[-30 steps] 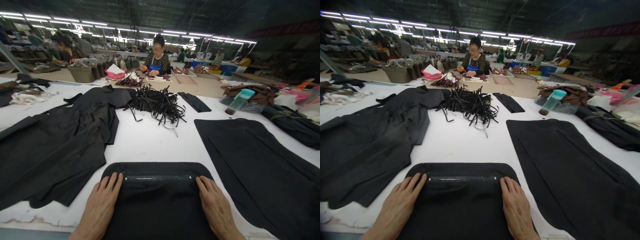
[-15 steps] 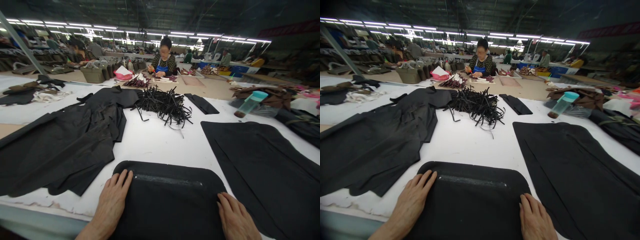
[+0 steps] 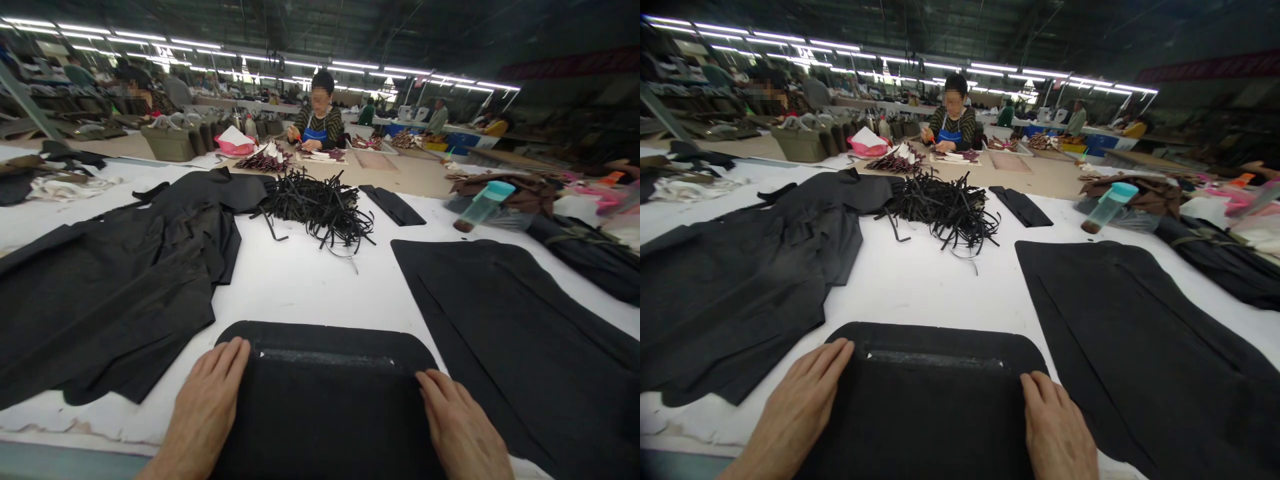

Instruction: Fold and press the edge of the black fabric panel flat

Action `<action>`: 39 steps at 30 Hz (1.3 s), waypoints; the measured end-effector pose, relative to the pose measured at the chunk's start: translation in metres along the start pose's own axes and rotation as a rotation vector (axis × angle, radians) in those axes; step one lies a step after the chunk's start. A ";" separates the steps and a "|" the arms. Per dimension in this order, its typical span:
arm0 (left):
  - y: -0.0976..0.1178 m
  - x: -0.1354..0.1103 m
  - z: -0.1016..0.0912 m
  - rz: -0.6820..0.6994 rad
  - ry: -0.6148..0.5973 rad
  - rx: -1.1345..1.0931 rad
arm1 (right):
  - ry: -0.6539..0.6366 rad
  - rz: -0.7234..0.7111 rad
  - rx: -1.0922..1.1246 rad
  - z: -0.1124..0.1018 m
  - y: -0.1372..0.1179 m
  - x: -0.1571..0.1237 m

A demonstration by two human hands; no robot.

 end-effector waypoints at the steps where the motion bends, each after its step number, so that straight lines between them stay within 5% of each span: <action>1: 0.016 0.001 -0.004 0.066 0.000 -0.077 | 0.024 -0.054 0.043 -0.005 -0.011 0.009; 4: 0.067 0.006 -0.007 0.265 -0.097 -0.253 | 0.045 -0.232 0.215 -0.010 -0.051 0.039; 7: 0.093 0.007 0.003 0.349 -0.142 -0.241 | 0.001 -0.261 0.272 -0.002 -0.078 0.059; 18: 0.090 -0.008 0.016 0.188 0.004 -0.416 | -0.234 -0.180 0.286 -0.010 -0.066 0.098; 24: 0.103 -0.003 0.026 0.392 -0.271 -0.504 | -0.290 -0.117 0.380 0.003 -0.048 0.130; 27: 0.102 -0.003 0.028 0.385 -0.297 -0.486 | -0.320 -0.132 0.425 0.008 -0.042 0.134; 30: 0.103 -0.008 0.033 0.372 -0.250 -0.459 | -0.308 -0.154 0.437 0.001 -0.039 0.137; 35: 0.105 -0.013 0.039 0.357 -0.159 -0.458 | -0.044 -0.121 0.407 -0.028 -0.035 0.143; 39: 0.104 0.003 0.018 0.283 -0.082 -0.594 | -0.113 -0.144 0.413 -0.042 -0.037 0.141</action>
Point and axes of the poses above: each hand's wrist, its own x-axis towards the middle knuckle, its own z-axis out of the palm, y = z × x, the point moved 3 cm from there along x, towards the middle knuckle, and after that the axes turned 12 degrees about -z, right-handed, at the moved point
